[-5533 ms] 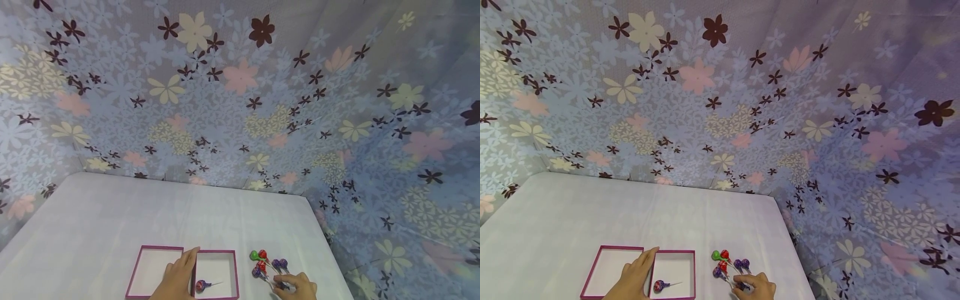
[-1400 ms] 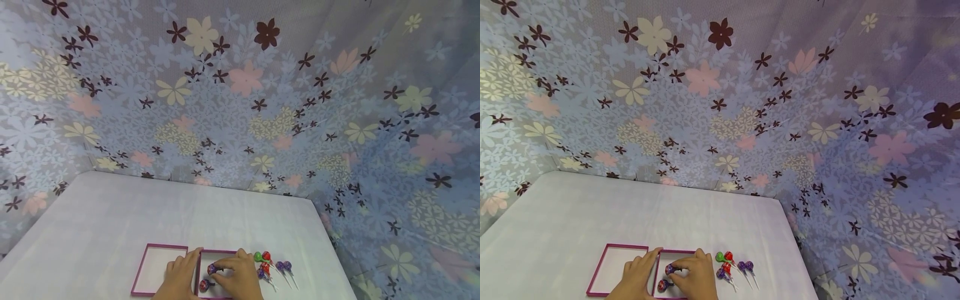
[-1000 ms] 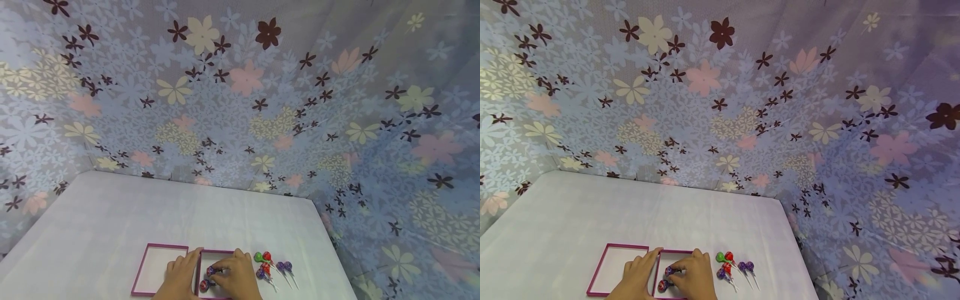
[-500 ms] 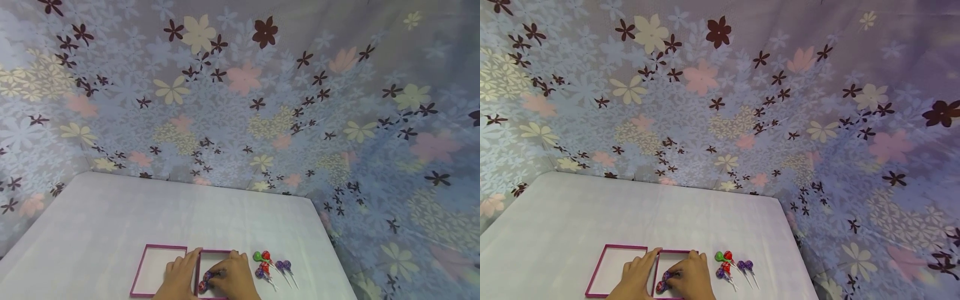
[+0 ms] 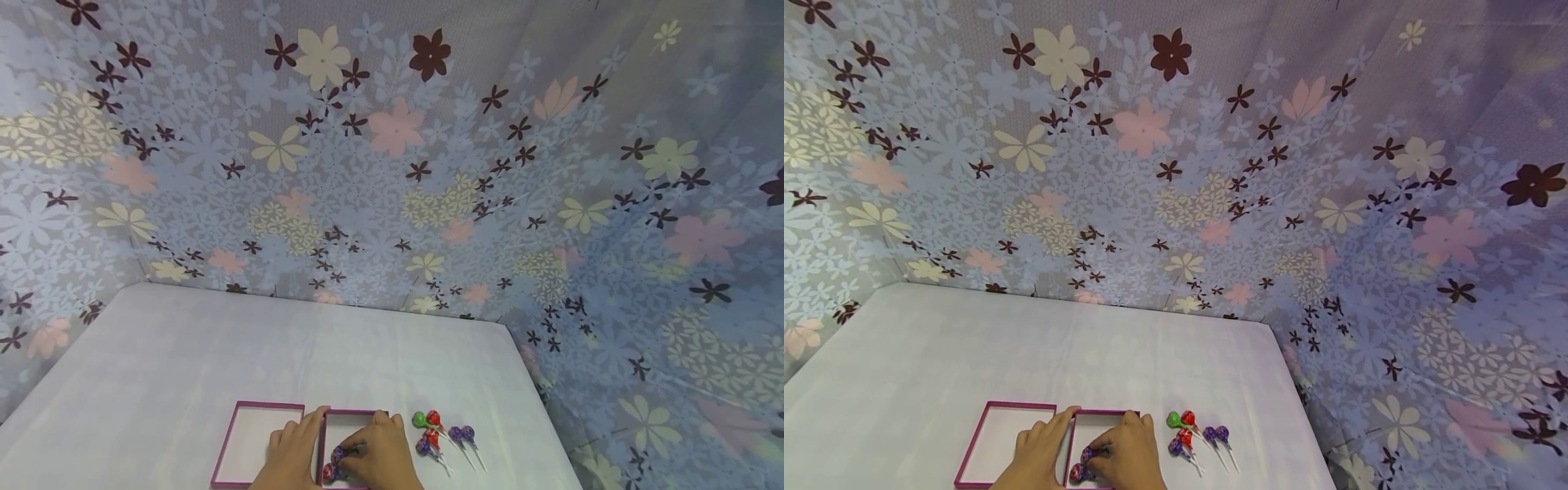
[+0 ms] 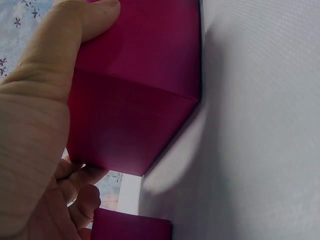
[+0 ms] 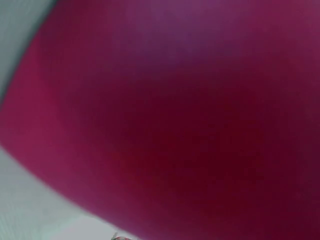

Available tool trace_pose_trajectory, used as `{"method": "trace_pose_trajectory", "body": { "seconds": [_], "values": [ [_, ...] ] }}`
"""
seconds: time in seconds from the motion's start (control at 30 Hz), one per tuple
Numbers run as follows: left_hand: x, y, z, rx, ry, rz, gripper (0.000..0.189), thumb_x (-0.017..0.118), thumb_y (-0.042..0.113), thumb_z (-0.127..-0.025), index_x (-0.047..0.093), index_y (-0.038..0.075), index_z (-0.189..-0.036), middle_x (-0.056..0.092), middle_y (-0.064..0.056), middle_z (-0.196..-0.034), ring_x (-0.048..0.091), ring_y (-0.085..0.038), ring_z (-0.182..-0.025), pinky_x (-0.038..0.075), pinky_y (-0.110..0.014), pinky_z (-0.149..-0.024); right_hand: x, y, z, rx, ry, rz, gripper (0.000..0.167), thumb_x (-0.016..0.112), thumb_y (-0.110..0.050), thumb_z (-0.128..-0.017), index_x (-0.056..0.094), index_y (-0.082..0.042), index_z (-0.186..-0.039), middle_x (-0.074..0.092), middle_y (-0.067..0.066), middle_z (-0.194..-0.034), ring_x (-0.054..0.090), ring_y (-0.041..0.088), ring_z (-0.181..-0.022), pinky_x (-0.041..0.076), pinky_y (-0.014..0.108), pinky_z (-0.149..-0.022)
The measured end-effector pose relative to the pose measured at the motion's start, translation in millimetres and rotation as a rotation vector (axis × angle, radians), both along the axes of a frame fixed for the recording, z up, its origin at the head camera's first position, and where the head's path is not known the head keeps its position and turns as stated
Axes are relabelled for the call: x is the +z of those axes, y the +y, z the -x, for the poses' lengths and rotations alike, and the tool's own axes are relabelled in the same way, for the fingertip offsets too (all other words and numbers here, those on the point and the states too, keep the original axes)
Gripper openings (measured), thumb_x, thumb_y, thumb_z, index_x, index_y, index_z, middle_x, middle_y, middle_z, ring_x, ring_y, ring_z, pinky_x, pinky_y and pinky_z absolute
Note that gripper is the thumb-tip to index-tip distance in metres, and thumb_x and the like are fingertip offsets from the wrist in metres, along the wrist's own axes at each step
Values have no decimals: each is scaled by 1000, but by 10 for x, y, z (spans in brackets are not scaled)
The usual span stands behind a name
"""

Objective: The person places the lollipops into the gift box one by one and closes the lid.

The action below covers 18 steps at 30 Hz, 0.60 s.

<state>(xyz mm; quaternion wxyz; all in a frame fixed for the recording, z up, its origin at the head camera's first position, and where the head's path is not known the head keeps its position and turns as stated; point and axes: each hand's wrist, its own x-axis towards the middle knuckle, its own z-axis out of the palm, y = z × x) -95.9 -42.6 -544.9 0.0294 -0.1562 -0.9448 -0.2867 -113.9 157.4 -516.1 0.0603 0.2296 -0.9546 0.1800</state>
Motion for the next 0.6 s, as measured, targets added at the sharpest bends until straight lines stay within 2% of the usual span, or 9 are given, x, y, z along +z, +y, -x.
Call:
{"method": "trace_pose_trajectory", "body": {
  "seconds": [0.37,0.6],
  "values": [
    [11,-3,18,6,-3,-9,135,87,75,-41,42,6,-148,59,-10,-135,47,-17,-91,40,-43,-76,5,-14,11,-15,-9,-36,22,91,-44,-65,81,-38,-84,72,-26,-76,36,-5,-71,23,25,-68],
    [20,-6,17,3,-13,-15,134,88,74,-41,41,8,-148,59,-9,-136,46,-16,-90,38,-42,-76,33,16,9,-38,-69,-1,25,92,-43,-63,82,-35,-85,72,-24,-77,38,-3,-74,26,24,-67]
  ]
}}
